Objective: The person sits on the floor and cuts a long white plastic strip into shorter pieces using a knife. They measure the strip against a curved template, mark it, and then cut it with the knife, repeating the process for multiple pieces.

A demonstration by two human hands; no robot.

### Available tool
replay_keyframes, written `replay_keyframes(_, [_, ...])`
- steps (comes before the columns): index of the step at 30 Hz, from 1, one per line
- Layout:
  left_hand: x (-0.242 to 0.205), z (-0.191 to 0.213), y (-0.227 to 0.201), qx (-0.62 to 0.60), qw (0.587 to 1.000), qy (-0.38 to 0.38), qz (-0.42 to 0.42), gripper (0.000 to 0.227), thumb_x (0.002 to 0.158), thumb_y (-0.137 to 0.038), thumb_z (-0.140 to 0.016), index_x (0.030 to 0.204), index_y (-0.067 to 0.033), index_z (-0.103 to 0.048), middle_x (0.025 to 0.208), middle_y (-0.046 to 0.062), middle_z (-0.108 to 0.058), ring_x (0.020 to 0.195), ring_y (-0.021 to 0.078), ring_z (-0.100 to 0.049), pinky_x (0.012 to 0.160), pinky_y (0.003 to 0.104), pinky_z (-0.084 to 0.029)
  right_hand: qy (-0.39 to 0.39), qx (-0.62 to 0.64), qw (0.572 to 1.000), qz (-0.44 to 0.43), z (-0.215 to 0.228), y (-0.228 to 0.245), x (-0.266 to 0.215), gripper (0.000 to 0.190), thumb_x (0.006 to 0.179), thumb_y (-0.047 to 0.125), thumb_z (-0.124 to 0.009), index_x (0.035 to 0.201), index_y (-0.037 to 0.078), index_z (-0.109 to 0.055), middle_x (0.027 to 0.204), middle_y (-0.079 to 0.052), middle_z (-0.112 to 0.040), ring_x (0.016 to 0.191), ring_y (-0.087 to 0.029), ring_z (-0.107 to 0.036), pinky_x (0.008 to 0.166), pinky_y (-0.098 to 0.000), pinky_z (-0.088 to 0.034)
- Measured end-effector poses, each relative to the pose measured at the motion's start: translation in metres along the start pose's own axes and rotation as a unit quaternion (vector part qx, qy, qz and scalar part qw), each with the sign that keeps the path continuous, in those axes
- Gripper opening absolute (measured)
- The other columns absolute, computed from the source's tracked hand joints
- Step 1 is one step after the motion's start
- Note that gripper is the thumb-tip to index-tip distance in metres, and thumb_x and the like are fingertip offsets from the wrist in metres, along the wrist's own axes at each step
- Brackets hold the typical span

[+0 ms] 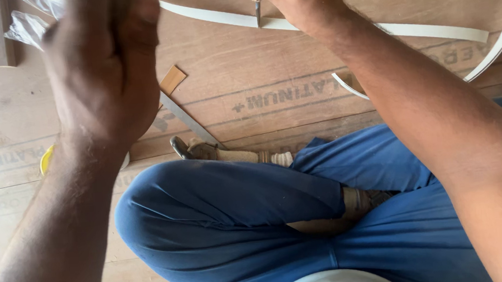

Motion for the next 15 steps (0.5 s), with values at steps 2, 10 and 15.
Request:
replay_keyframes(2, [-0.003, 0.004, -0.005, -0.021, 0.999, -0.036, -0.028, 0.039, 0.121, -0.02, -0.049, 0.159, -0.0232, -0.039, 0.089, 0.011, -0.07, 0.068, 0.0205, -0.07, 0.056, 0.032, -0.062, 0.008, -0.01, 1.0, 0.0, -0.004, 0.001, 0.006, 0.03, 0.121, 0.003, -0.067, 0.096, 0.002, -0.051, 0.087, -0.006, -0.066, 0.082, -0.012, -0.07, 0.075, -0.0237, -0.063])
replay_keyframes(10, [-0.027, -0.01, 0.034, 0.016, 1.0, -0.014, 0.012, 0.05, 0.113, -0.014, -0.058, 0.157, -0.0109, -0.034, 0.078, 0.013, -0.069, 0.06, 0.0251, -0.069, 0.051, 0.041, -0.061, 0.001, -0.057, 0.993, -0.102, 0.002, -0.017, -0.001, 0.015, 0.111, 0.013, -0.075, 0.111, 0.003, -0.064, 0.104, -0.01, -0.076, 0.098, -0.019, -0.078, 0.087, -0.0316, -0.068])
replay_keyframes(15, [-0.077, -0.043, 0.109, 0.041, 0.991, 0.026, 0.123, 0.032, 0.11, -0.016, -0.062, 0.14, -0.0101, -0.054, 0.088, 0.011, -0.069, 0.07, 0.0252, -0.071, 0.058, 0.042, -0.061, 0.008, -0.008, 1.0, -0.029, 0.009, 0.0, 0.002, 0.019, 0.117, 0.017, -0.07, 0.114, 0.001, -0.06, 0.107, -0.012, -0.073, 0.101, -0.019, -0.077, 0.09, -0.0306, -0.07])
Point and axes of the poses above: each hand's wrist, its own x-axis towards the middle knuckle, its own z-axis out of the back of the hand, y = z × x, the point moved 9 cm from there along x, towards the middle knuckle
